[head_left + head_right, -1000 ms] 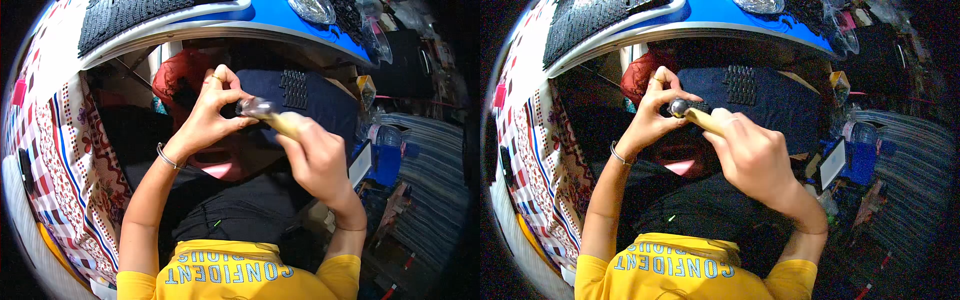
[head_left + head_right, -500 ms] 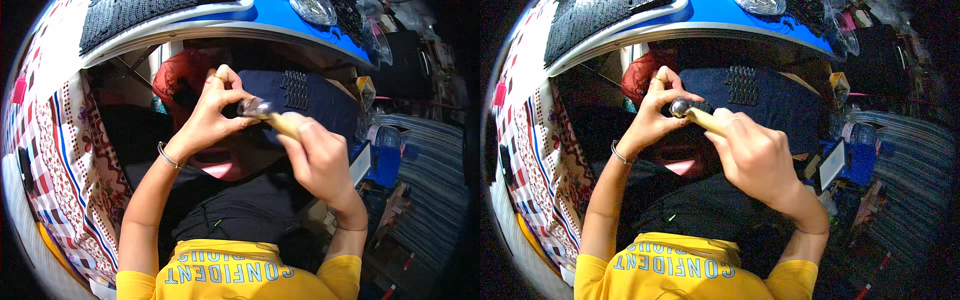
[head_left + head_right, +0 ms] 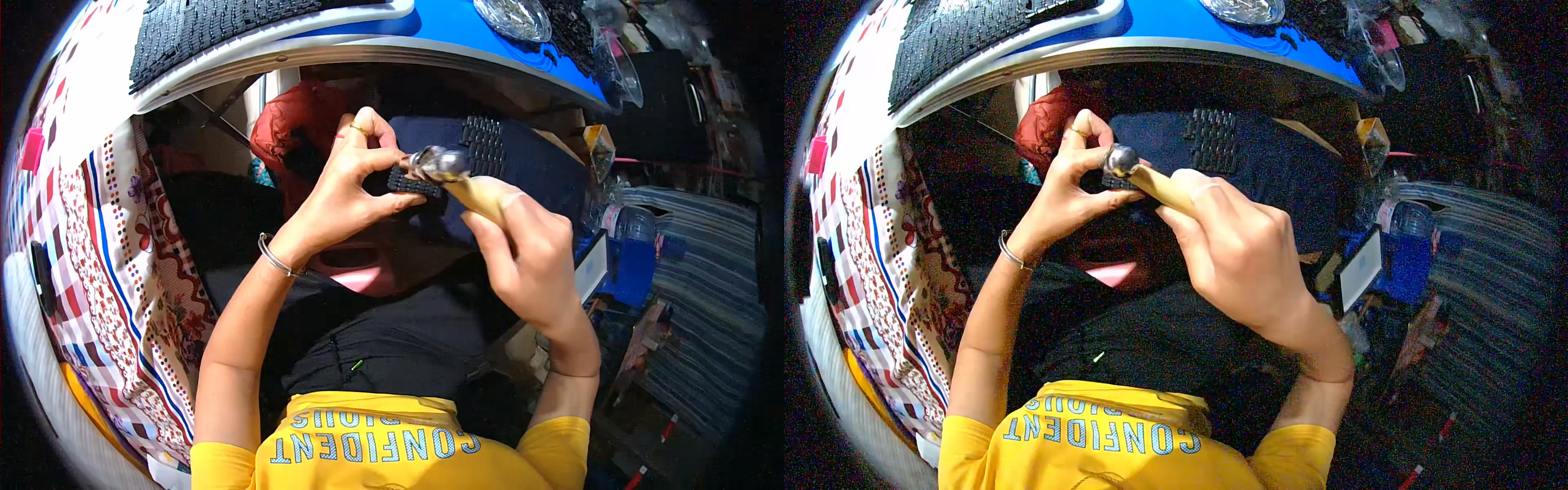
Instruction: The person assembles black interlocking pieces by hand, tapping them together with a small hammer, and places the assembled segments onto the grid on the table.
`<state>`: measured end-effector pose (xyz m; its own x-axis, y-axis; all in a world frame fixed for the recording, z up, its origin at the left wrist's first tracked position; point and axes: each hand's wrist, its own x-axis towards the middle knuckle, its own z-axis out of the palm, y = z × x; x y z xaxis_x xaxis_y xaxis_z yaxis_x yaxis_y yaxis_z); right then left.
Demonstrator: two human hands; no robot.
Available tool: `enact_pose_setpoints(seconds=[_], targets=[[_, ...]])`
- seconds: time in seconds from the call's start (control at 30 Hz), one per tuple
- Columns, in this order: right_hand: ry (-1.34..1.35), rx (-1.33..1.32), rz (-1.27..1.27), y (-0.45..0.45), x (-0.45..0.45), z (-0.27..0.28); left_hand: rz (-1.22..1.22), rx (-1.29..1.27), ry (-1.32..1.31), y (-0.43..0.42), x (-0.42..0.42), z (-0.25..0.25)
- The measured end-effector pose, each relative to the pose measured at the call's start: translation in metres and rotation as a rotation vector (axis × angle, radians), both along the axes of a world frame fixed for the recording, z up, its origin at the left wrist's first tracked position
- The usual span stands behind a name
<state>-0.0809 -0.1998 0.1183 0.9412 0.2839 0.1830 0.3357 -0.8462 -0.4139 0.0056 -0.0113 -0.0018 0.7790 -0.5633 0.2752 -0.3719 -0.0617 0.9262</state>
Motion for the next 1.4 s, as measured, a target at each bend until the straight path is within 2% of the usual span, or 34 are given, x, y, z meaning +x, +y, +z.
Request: enact_pose_setpoints(seconds=[0.1, 0.27, 0.43, 0.6, 0.77, 0.9, 1.1, 1.27, 1.37, 1.4], targets=[[0.074, -0.042, -0.025, -0.001, 0.001, -0.002, -0.006, 0.004, -0.026, -0.001, 0.001, -0.001], [0.047, -0.132, -0.001, 0.007, -0.006, 0.003, -0.01, -0.015, 0.027, -0.001, 0.0, 0.004], [0.01, 0.052, 0.002, 0.005, -0.006, 0.007, -0.005, -0.037, 0.052, -0.001, -0.001, 0.001], [0.108, -0.058, -0.082, 0.006, -0.006, -0.003, -0.007, -0.013, -0.018, -0.001, 0.0, 0.001], [-0.07, 0.021, -0.007, 0.004, -0.004, -0.002, 0.006, -0.03, -0.015, -0.002, -0.001, 0.0], [-0.062, -0.023, 0.001, 0.0, 0.001, -0.001, 0.01, -0.024, 0.002, -0.003, 0.0, 0.004], [0.102, -0.065, -0.014, -0.004, -0.004, -0.009, 0.003, -0.036, -0.018, -0.002, 0.0, 0.0], [-0.085, 0.076, 0.067, 0.007, -0.005, -0.012, 0.01, -0.056, -0.004, -0.002, 0.001, -0.003], [-0.114, 0.048, 0.168, 0.019, -0.01, -0.037, 0.006, -0.05, -0.038, -0.005, 0.002, -0.004], [-0.109, -0.038, 0.172, 0.027, -0.013, -0.043, 0.007, -0.039, -0.052, -0.004, 0.001, -0.005]])
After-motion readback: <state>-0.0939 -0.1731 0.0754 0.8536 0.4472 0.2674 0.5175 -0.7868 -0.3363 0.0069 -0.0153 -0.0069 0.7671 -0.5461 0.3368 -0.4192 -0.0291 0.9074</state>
